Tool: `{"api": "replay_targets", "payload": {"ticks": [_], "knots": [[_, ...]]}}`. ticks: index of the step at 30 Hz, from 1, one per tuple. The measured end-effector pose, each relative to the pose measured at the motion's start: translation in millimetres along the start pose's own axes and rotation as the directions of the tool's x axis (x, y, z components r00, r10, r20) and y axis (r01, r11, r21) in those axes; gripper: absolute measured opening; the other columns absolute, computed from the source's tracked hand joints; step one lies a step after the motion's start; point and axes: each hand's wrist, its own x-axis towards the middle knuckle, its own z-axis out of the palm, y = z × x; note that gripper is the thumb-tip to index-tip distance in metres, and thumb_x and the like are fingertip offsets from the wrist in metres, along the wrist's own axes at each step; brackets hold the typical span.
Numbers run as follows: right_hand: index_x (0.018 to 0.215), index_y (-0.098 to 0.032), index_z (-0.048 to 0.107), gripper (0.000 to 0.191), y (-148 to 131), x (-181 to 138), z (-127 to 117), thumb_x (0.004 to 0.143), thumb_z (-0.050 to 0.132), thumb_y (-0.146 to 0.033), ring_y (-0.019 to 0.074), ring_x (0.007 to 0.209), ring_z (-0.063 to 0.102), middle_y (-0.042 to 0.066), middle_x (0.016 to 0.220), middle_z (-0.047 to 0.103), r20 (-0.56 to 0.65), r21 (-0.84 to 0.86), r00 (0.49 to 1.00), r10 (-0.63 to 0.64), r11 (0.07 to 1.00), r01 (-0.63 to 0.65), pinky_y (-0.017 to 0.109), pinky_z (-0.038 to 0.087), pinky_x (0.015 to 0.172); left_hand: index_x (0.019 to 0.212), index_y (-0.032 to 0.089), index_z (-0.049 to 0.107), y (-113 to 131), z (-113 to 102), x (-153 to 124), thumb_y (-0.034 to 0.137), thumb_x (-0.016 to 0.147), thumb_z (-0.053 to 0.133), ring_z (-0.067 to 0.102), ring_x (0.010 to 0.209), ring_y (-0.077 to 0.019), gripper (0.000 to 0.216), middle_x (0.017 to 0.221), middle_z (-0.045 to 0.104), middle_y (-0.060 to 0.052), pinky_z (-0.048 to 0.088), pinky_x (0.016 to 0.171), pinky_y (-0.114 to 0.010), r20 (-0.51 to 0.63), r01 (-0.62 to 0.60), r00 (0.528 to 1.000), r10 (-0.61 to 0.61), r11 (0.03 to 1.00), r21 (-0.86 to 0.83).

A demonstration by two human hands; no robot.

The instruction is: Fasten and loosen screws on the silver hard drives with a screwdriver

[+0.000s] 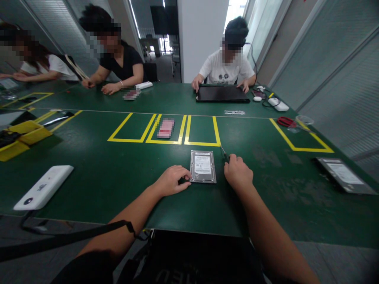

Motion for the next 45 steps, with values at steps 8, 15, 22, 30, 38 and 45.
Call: {"api": "replay_targets", "payload": {"ticks": [8,15,22,30,38,45], "knots": [[0.105,-0.012,0.063,0.032,10,12,-34,0.091,0.055,-0.039,0.0191,0.081,0.056,0.010,0.096,0.059,-0.530,0.516,0.848,-0.028,0.782,0.349,0.033,0.048,0.075,0.092,0.017,0.062,-1,0,2,0.027,0.084,0.069,0.058,0.079,-0.0139,0.015,0.085,0.063,-0.001,0.045,0.074,-0.026,0.050,0.087,0.995,-0.081,0.988,-0.128],[0.106,-0.017,0.054,0.028,-19,2,-69,0.099,0.050,-0.044,0.0115,0.068,0.057,0.005,0.090,0.060,-0.376,0.836,0.889,-0.261,0.319,0.447,0.025,0.045,0.061,0.090,0.017,0.064,-2,-1,4,0.028,0.083,0.071,0.058,0.076,-0.0126,0.015,0.084,0.064,0.000,0.044,0.072,-0.025,0.090,0.164,0.985,-0.147,0.958,-0.236],[0.104,-0.017,0.052,0.026,-50,2,-74,0.098,0.050,-0.042,0.0104,0.065,0.052,0.002,0.081,0.058,-0.340,0.740,0.789,-0.511,0.372,0.560,0.025,0.038,0.061,0.089,0.016,0.065,-4,-3,7,0.028,0.081,0.072,0.056,0.073,-0.0122,0.016,0.080,0.061,0.001,0.043,0.070,-0.024,0.148,0.231,0.970,-0.196,0.930,-0.285],[0.100,-0.015,0.053,0.026,-75,8,-64,0.097,0.048,-0.041,0.0114,0.064,0.046,0.000,0.073,0.053,-0.313,0.668,0.718,-0.622,0.393,0.632,0.025,0.029,0.061,0.083,0.016,0.063,-8,-2,10,0.032,0.081,0.072,0.054,0.069,-0.0115,0.019,0.075,0.060,0.002,0.040,0.066,-0.023,0.189,0.249,0.962,-0.198,0.919,-0.304],[0.095,-0.016,0.050,0.026,-77,9,-57,0.096,0.049,-0.041,0.0107,0.061,0.043,0.000,0.070,0.051,-0.277,0.676,0.727,-0.629,0.410,0.612,0.025,0.027,0.060,0.083,0.015,0.064,-8,-3,11,0.034,0.082,0.071,0.054,0.068,-0.0114,0.020,0.074,0.061,0.002,0.039,0.065,-0.023,0.212,0.271,0.954,-0.211,0.908,-0.319],[0.096,-0.016,0.049,0.026,-79,9,-51,0.097,0.049,-0.042,0.0107,0.060,0.043,-0.001,0.070,0.051,-0.266,0.675,0.719,-0.642,0.409,0.614,0.024,0.027,0.060,0.082,0.015,0.063,-7,-2,11,0.032,0.082,0.071,0.053,0.068,-0.0115,0.018,0.074,0.060,0.002,0.039,0.065,-0.024,0.192,0.252,0.961,-0.200,0.917,-0.308]]}}
